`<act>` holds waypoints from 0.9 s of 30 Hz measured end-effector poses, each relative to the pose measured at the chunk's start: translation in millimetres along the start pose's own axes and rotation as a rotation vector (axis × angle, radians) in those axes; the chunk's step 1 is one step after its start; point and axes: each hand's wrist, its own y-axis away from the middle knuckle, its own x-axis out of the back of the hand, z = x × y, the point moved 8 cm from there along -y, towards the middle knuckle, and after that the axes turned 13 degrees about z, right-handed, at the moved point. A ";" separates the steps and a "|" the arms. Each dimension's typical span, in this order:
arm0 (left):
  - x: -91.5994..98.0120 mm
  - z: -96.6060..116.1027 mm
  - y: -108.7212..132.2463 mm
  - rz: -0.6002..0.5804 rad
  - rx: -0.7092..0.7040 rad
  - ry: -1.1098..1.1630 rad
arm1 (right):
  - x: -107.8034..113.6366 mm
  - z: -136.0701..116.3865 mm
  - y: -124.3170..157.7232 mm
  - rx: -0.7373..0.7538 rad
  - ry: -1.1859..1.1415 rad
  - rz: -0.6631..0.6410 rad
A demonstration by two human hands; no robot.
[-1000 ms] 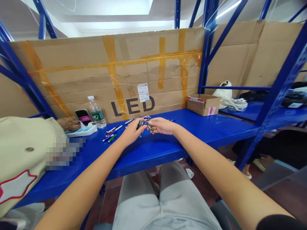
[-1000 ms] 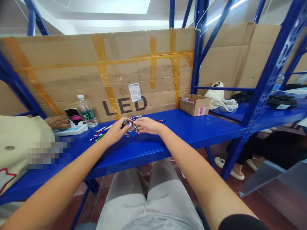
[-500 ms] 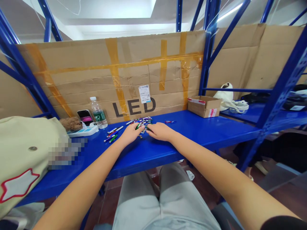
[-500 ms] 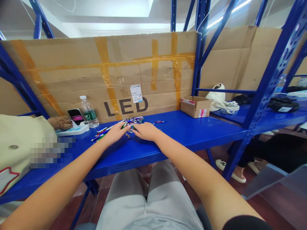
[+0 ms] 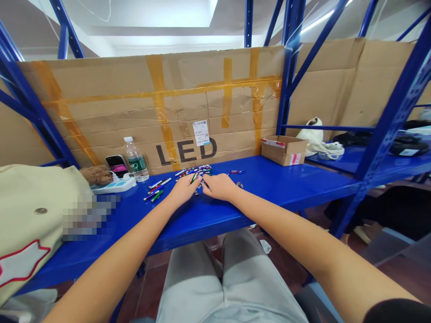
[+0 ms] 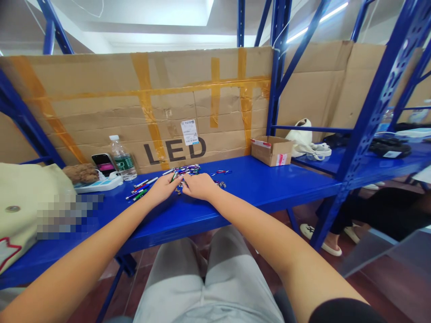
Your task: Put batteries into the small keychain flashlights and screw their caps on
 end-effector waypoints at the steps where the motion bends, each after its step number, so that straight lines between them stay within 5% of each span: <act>1: 0.0 0.2 0.3 -0.002 0.003 -0.011 | -0.4 -0.5 -0.2 0.000 -0.005 -0.001; 6: 2.8 -2.8 2.5 -0.013 0.045 -0.017 | -0.2 4.1 -2.2 -0.062 -0.021 -0.011; 15: -9.3 6.9 15.8 -0.208 -0.002 0.105 | 3.1 18.7 1.1 -0.152 -0.149 -0.048; 27: -3.3 -0.4 8.7 -0.114 -0.014 0.032 | -3.6 13.0 3.1 -0.081 -0.185 -0.095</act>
